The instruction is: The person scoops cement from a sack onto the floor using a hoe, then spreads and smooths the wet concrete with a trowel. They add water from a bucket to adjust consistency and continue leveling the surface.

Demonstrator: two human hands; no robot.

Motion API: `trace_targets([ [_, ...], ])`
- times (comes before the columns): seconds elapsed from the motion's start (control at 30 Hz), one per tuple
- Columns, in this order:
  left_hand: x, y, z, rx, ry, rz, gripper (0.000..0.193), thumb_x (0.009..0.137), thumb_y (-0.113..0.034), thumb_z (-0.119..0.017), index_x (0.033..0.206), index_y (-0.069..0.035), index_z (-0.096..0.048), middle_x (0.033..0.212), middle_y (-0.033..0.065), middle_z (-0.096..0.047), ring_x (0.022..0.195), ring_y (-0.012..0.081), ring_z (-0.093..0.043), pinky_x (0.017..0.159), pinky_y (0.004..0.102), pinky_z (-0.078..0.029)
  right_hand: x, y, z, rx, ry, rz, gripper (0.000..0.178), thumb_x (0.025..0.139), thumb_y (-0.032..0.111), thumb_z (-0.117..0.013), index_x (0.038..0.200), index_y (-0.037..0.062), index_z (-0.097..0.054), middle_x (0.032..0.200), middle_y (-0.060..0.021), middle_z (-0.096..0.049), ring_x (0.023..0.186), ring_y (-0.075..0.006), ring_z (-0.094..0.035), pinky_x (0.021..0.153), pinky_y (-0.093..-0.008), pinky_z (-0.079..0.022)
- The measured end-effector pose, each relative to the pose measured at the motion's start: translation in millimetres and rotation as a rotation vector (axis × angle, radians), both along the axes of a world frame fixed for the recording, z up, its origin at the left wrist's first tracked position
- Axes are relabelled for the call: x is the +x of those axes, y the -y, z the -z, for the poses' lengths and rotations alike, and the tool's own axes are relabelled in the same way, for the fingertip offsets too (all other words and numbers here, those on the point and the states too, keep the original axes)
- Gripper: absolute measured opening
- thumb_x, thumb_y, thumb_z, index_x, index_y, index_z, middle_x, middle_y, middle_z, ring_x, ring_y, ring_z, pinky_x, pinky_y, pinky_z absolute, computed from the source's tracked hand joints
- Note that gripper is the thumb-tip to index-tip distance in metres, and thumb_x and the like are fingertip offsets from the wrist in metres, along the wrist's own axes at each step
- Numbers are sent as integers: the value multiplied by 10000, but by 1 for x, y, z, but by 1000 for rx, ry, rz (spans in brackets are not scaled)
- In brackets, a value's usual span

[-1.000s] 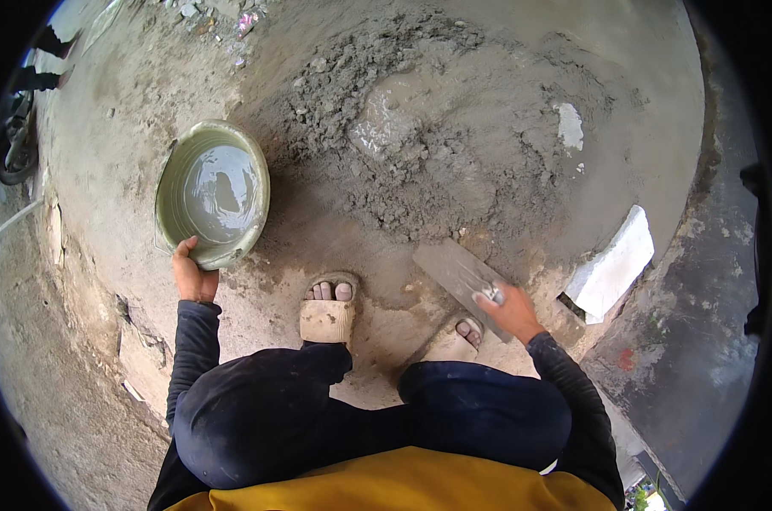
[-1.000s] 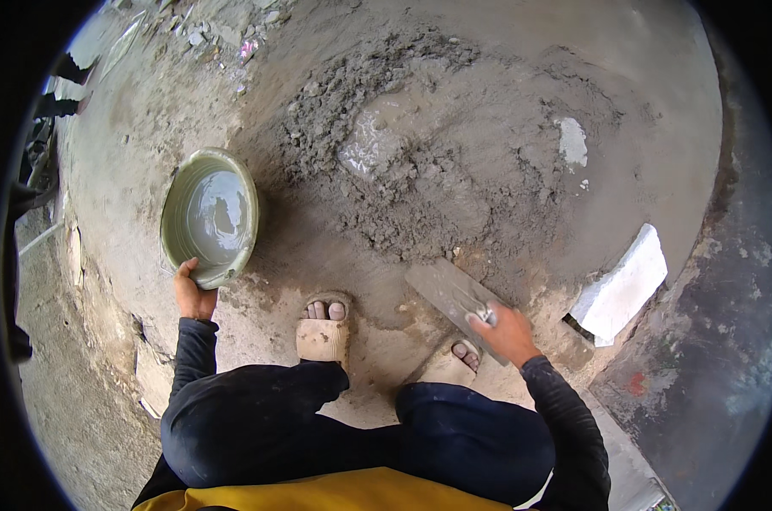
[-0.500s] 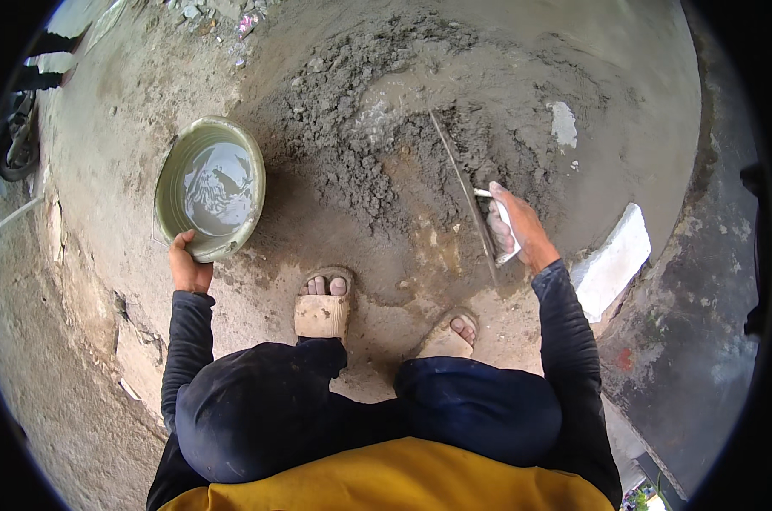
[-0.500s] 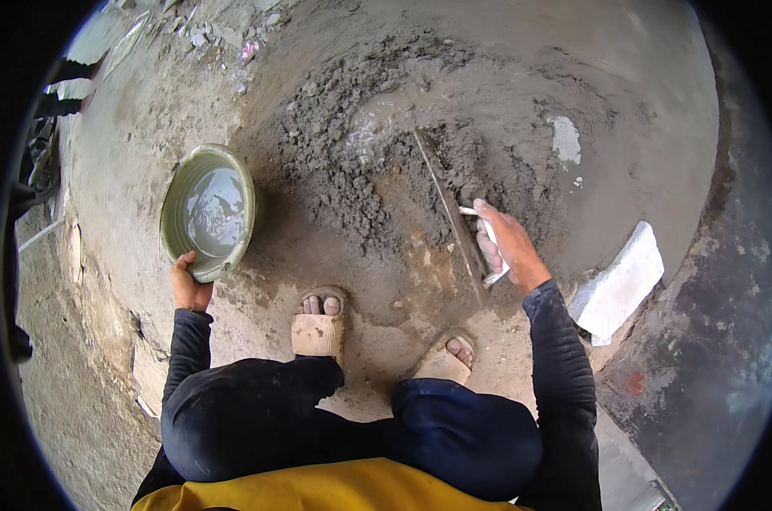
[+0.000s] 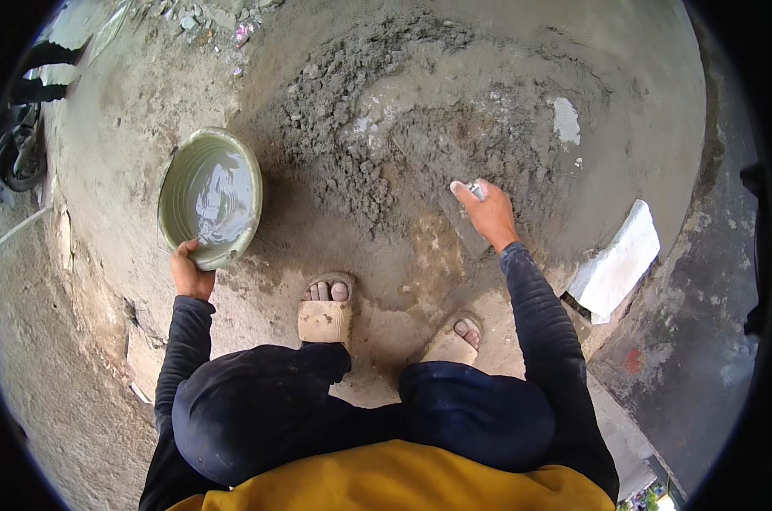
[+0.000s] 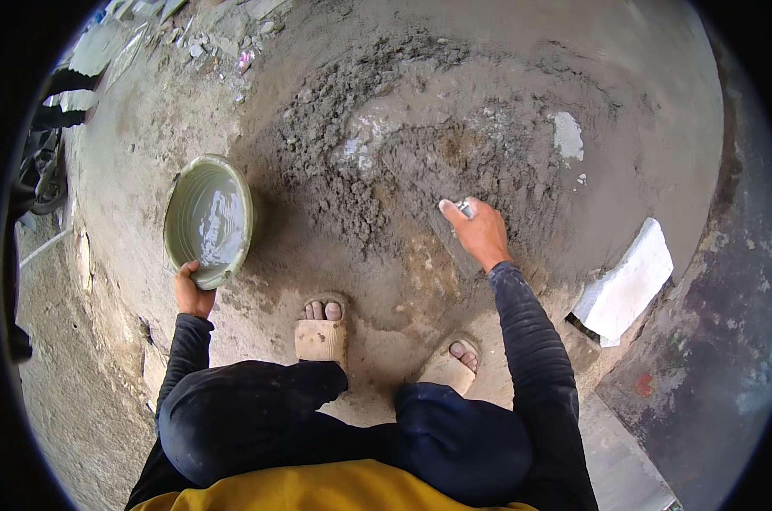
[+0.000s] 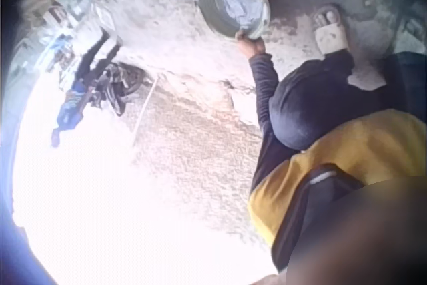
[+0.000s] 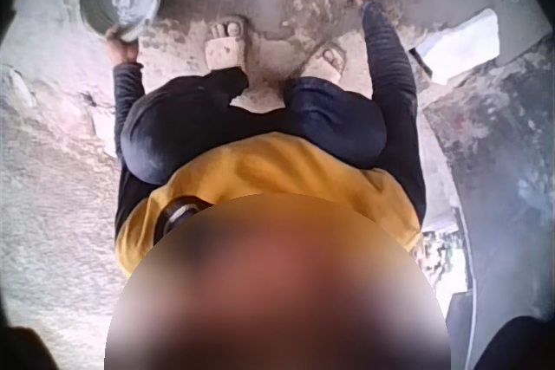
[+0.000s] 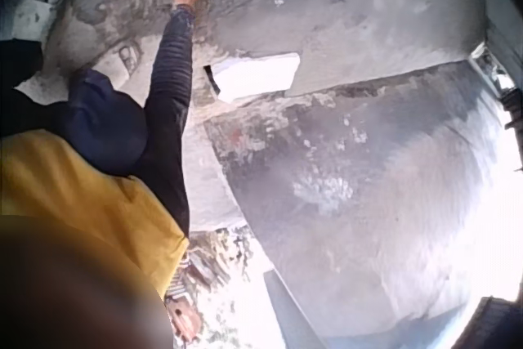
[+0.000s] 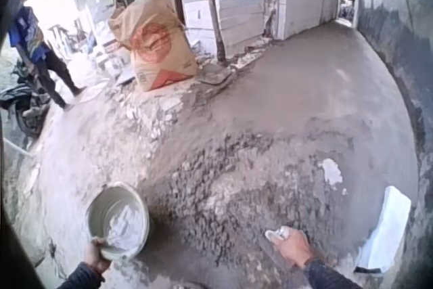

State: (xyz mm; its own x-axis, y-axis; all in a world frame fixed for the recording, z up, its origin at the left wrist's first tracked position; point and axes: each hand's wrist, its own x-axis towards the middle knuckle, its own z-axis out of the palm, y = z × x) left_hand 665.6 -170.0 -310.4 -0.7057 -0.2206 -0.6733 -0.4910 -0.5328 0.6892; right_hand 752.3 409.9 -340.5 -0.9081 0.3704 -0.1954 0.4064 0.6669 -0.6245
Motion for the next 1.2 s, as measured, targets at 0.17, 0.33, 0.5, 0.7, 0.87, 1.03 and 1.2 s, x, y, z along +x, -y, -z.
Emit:
trace_targets([
  [0.17, 1, -6, -2, -11, 9, -22, 309, 888, -98, -519, 1170, 13, -579, 1165, 122, -643, 1085, 302, -622, 1018, 457, -489, -24, -29, -59, -976, 280, 450, 464, 957, 561, -607, 770, 170, -440, 512, 84, -347, 355, -67, -301, 342, -247, -265],
  [0.33, 4, -10, -4, -13, 10, -27, 281, 893, -112, -533, 1138, 17, -581, 1127, 118, -658, 1044, 286, -634, 1008, 435, -488, 18, -22, -101, -320, 498, -177, 537, 940, 595, -624, 991, 63, -679, 567, 14, -483, 461, -120, -492, 475, -336, -467],
  [0.5, 6, -13, -5, -5, 0, -51, 259, 891, -108, -523, 1101, 30, -590, 1120, 124, -660, 1037, 273, -631, 1003, 418, -482, 40, 68, -51, 147, 423, -763, 527, 904, 596, -651, 892, 72, -705, 651, -91, -621, 575, -242, -598, 620, -425, -515],
  [0.7, 6, -18, -14, -33, 51, -79, 272, 889, -97, -524, 1118, 31, -594, 1118, 112, -649, 1038, 265, -614, 1015, 404, -472, -95, 121, 20, -90, 260, -250, 583, 883, 567, -687, 936, -12, -652, 748, -148, -691, 674, -329, -649, 705, -456, -520],
  [0.87, 8, -16, -10, -8, 16, -69, 223, 891, -98, -529, 1067, 18, -600, 1079, 101, -650, 1021, 253, -612, 984, 397, -479, -107, 99, -13, -670, 251, 168, 476, 942, 533, -653, 913, 59, -618, 617, 43, -544, 437, -95, -452, 422, -291, -399],
  [1.03, 9, -11, 0, -19, 5, -97, 179, 882, -85, -538, 1020, 6, -605, 1036, 97, -638, 983, 247, -603, 958, 400, -479, -83, 43, -80, -872, 320, 215, 405, 980, 506, -618, 944, 103, -628, 516, 89, -387, 354, -29, -324, 350, -219, -273],
  [1.2, 9, -12, -1, -8, 18, -107, 203, 868, -76, -544, 1041, 11, -604, 1041, 97, -637, 985, 255, -609, 943, 412, -495, -54, 89, -57, 24, 521, -329, 675, 882, 615, -632, 1044, -38, -683, 899, -272, -711, 900, -449, -691, 814, -513, -514],
])
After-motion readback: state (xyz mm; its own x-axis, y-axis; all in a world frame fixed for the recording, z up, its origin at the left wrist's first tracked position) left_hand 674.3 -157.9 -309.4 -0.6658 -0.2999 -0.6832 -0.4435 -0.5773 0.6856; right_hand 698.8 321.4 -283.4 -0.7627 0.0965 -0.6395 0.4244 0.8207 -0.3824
